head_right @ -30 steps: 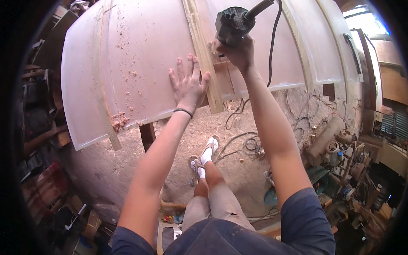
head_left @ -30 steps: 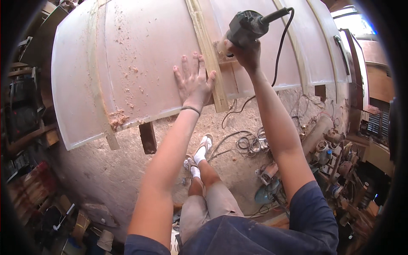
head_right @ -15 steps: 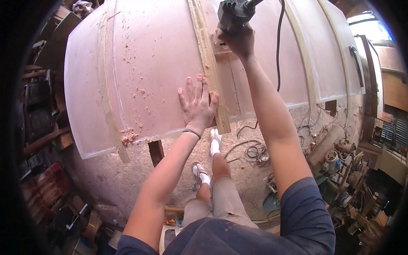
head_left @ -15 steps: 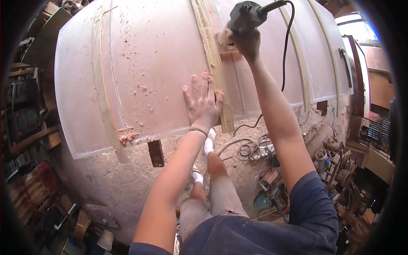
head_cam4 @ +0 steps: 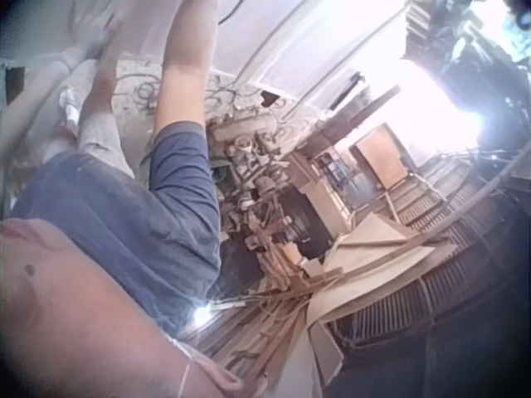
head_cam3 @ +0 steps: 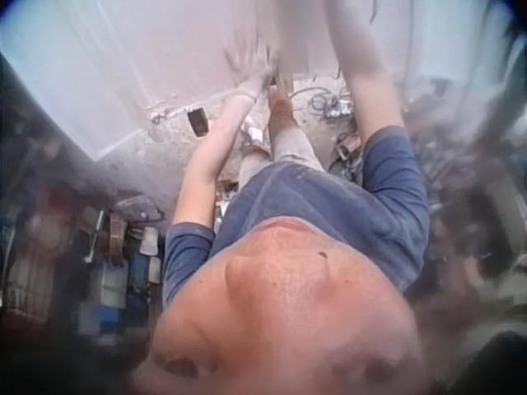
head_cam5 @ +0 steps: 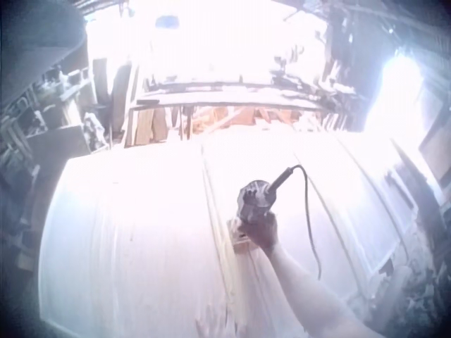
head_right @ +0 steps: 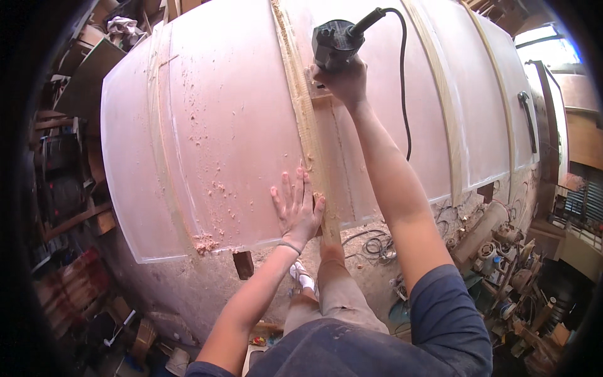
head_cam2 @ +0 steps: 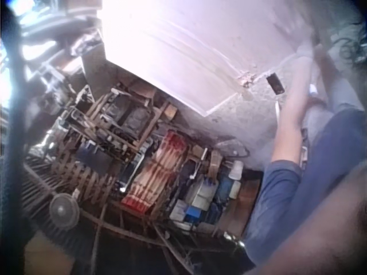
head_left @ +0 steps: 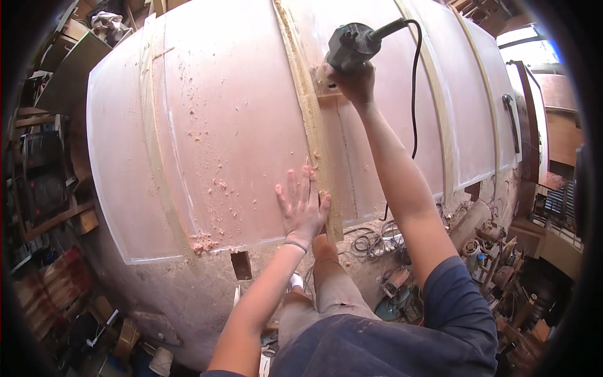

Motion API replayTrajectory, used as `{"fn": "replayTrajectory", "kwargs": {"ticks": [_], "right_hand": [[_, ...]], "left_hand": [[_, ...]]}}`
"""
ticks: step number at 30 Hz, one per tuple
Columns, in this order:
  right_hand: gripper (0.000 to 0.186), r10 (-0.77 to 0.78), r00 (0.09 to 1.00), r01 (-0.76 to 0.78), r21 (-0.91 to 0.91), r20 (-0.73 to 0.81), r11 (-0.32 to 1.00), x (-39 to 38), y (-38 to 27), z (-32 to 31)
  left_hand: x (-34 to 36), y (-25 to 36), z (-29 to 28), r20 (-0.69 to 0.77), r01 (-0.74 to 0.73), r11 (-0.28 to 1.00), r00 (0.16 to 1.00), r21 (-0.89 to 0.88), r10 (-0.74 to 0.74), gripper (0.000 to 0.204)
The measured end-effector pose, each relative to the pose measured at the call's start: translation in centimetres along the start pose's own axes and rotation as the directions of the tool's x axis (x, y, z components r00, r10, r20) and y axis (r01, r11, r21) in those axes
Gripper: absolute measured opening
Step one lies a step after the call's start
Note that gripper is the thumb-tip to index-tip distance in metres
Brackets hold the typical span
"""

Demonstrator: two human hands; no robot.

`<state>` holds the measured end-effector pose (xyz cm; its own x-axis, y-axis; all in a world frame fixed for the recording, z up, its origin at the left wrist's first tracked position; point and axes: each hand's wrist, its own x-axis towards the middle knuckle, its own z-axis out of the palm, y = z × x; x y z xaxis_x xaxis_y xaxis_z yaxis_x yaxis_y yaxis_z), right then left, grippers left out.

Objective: Fitting and securing wooden slats onto a larger curved panel using a hammer and a handheld router.

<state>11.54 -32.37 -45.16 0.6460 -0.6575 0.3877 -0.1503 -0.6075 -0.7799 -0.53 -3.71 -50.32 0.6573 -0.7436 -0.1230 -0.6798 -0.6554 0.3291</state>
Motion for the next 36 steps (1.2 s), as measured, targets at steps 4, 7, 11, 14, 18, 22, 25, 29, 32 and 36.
{"fn": "replayTrajectory", "kwargs": {"ticks": [4,7,11,14,18,22,25,29,32,36], "right_hand": [[0.032,-0.015,1.0,0.016,0.086,-0.008,0.996,2.1,0.8,1.0],[0.036,0.009,1.0,-0.009,0.074,0.001,0.997,4.4,1.4,1.9],[0.036,-0.096,0.995,0.093,-0.125,-0.018,0.988,8.2,2.5,3.4],[0.035,-0.157,0.987,0.15,-0.159,-0.036,0.976,10.6,3.1,4.4],[0.033,-0.224,0.975,0.222,-0.143,0.0,0.965,13.2,3.4,5.2],[0.033,-0.248,0.965,0.231,-0.174,-0.085,0.957,15.9,3.1,6.9],[0.046,-0.102,0.995,0.1,-0.279,0.005,0.955,18.0,3.5,7.8],[0.032,-0.046,0.998,0.048,-0.04,0.053,0.998,20.1,6.5,8.7],[0.013,-0.102,0.993,0.101,0.023,0.059,0.995,21.7,7.2,9.8],[0.012,0.059,0.996,-0.073,0.255,0.063,0.964,23.7,6.8,11.2]], "left_hand": [[-0.2,0.0,0.0,0.012,0.001,1.0,1.0,-0.002,-0.001,0.071],[0.0,-0.1,0.1,0.019,0.006,1.0,1.0,0.004,-0.006,0.071],[0.1,0.1,0.1,0.028,0.007,1.0,1.0,-0.011,-0.007,0.071],[0.4,0.1,0.2,0.022,0.008,1.0,1.0,-0.026,-0.007,0.07],[0.1,0.0,0.0,0.047,0.006,0.999,0.999,-0.033,-0.005,0.07],[-0.2,-0.2,0.3,0.097,0.019,1.0,0.995,-0.01,-0.018,0.071],[-0.5,-0.3,0.5,0.106,0.021,1.0,0.994,-0.008,-0.02,0.072],[-0.5,-0.1,0.8,0.092,0.014,1.0,0.996,0.004,-0.014,0.073],[-0.6,-0.3,0.8,0.087,0.024,1.0,0.996,-0.011,-0.023,0.072],[-0.6,-0.4,0.9,0.099,0.019,0.999,0.995,0.031,-0.022,0.073]]}}
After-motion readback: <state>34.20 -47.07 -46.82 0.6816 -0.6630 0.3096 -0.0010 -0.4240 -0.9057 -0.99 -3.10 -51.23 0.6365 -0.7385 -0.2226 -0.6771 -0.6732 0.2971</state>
